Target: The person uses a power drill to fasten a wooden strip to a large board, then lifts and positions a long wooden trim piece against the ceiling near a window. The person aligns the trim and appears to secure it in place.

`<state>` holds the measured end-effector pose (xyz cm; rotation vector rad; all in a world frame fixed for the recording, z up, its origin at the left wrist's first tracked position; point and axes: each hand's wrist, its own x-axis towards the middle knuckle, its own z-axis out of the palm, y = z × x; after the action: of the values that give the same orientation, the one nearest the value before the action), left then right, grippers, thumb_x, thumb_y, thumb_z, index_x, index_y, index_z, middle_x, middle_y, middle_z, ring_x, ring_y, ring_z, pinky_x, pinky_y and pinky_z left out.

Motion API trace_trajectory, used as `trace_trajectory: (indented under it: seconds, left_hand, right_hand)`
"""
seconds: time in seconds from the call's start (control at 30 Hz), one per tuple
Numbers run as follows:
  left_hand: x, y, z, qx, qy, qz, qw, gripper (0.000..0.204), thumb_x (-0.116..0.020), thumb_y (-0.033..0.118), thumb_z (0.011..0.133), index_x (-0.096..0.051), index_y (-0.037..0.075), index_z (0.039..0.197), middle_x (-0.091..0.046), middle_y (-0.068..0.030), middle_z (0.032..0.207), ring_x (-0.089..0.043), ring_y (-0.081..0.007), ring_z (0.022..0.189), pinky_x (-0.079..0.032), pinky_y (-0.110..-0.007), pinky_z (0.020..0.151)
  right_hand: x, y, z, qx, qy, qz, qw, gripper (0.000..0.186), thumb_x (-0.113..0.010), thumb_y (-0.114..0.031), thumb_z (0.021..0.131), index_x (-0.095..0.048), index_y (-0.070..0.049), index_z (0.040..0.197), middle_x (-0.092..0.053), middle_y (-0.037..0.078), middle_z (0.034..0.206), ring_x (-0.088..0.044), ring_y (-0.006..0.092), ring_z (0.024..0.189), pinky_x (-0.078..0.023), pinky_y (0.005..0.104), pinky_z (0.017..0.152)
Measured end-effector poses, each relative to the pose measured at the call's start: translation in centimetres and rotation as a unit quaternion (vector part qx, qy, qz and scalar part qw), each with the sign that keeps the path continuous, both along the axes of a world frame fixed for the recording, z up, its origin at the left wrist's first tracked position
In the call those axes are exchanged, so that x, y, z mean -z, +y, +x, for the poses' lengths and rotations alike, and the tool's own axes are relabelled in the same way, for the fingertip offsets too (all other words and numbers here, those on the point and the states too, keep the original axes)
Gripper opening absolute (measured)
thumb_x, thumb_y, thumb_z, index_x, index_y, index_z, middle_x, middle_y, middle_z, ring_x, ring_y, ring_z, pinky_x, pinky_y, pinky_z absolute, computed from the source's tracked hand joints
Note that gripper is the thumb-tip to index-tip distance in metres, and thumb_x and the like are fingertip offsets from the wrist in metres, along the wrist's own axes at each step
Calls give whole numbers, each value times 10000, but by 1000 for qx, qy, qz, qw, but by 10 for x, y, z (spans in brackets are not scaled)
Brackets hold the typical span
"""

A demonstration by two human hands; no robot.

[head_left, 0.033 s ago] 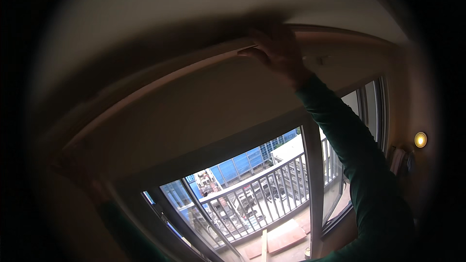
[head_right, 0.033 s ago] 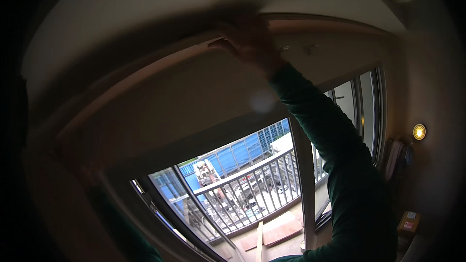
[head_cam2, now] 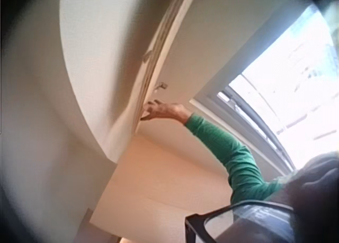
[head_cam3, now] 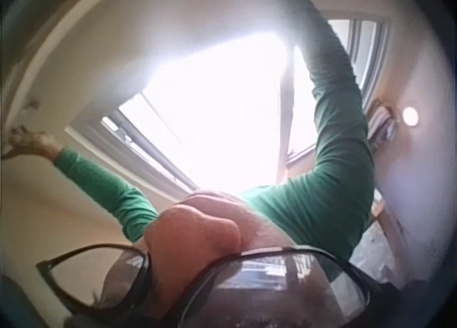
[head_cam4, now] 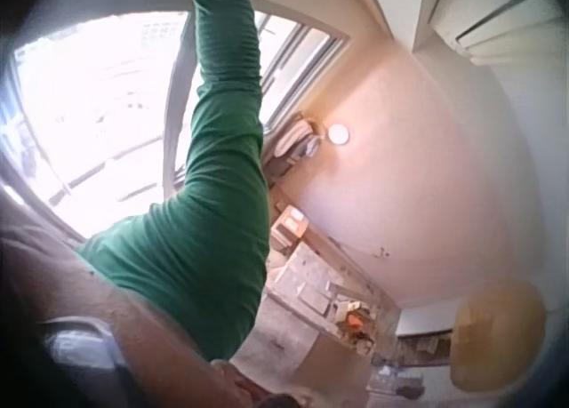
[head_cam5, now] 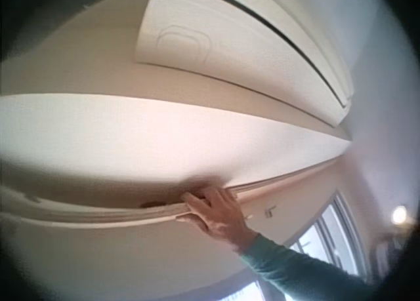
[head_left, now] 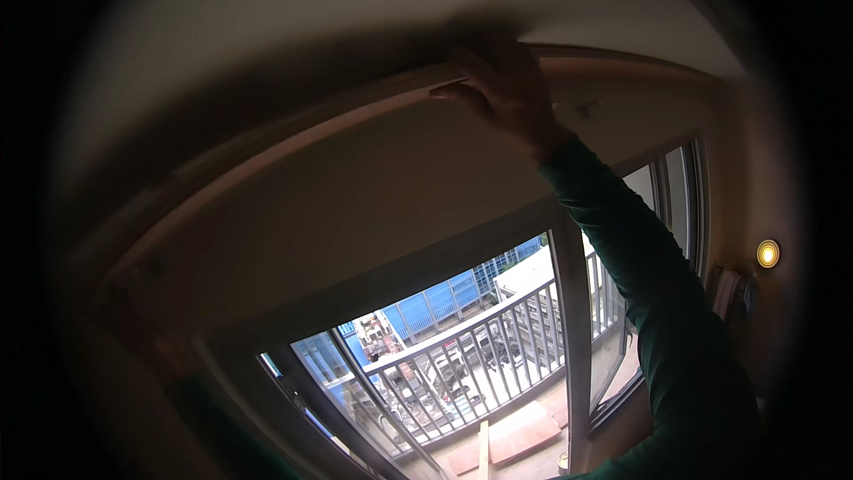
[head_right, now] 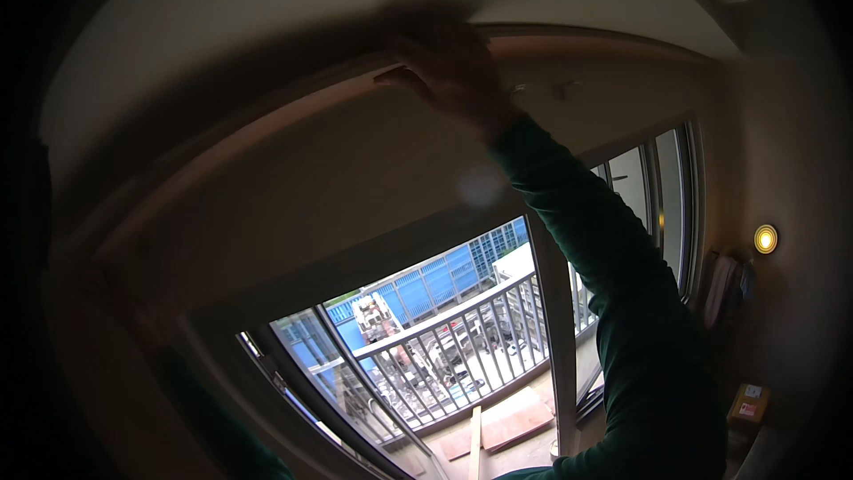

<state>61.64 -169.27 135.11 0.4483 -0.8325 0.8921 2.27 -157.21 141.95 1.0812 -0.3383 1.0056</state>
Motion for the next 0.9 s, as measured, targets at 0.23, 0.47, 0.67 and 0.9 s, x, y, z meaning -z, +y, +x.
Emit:
trace_trajectory:
  seconds: [0.23,0.47,0.67,0.9]
  left_hand:
    - [-35,75,15,462,-7,121,878,793,-358,667,1051,-393,40,1536,-409,-257,1576,-412,-434,1431,-259,-559,1236]
    - [-21,0,18,295,-103,218,924,724,-400,485,1077,-327,-12,1599,-401,-293,1591,-421,-394,1451,-280,-539,1203]
    - [-32,11,6,412,-62,218,883,706,-534,483,1049,-418,-54,1492,-480,-317,1486,-454,-421,1417,-357,-574,1174]
    - [-38,31,-6,355,-4,211,911,977,-682,513,971,-76,33,1568,-452,-361,1465,-542,-470,1314,-376,-626,1171]
  right_hand:
    - [-5,-1,5,-1,-40,-8,999,535,-866,-370,761,-688,-137,1208,-651,85,1106,-617,306,1035,-507,468,875]
    - [-3,-46,3,-83,-75,-130,985,838,-940,-407,656,-575,-153,1366,-568,113,1192,-548,375,1137,-444,536,1013]
    - [33,-74,-1,-470,-334,36,816,549,-840,-338,860,-626,-145,1327,-617,125,1219,-532,332,1195,-439,494,1045]
    - [25,-109,-20,-121,-273,-29,954,188,-612,-208,1013,-749,-124,1110,-714,78,1095,-566,281,1144,-453,457,1024]
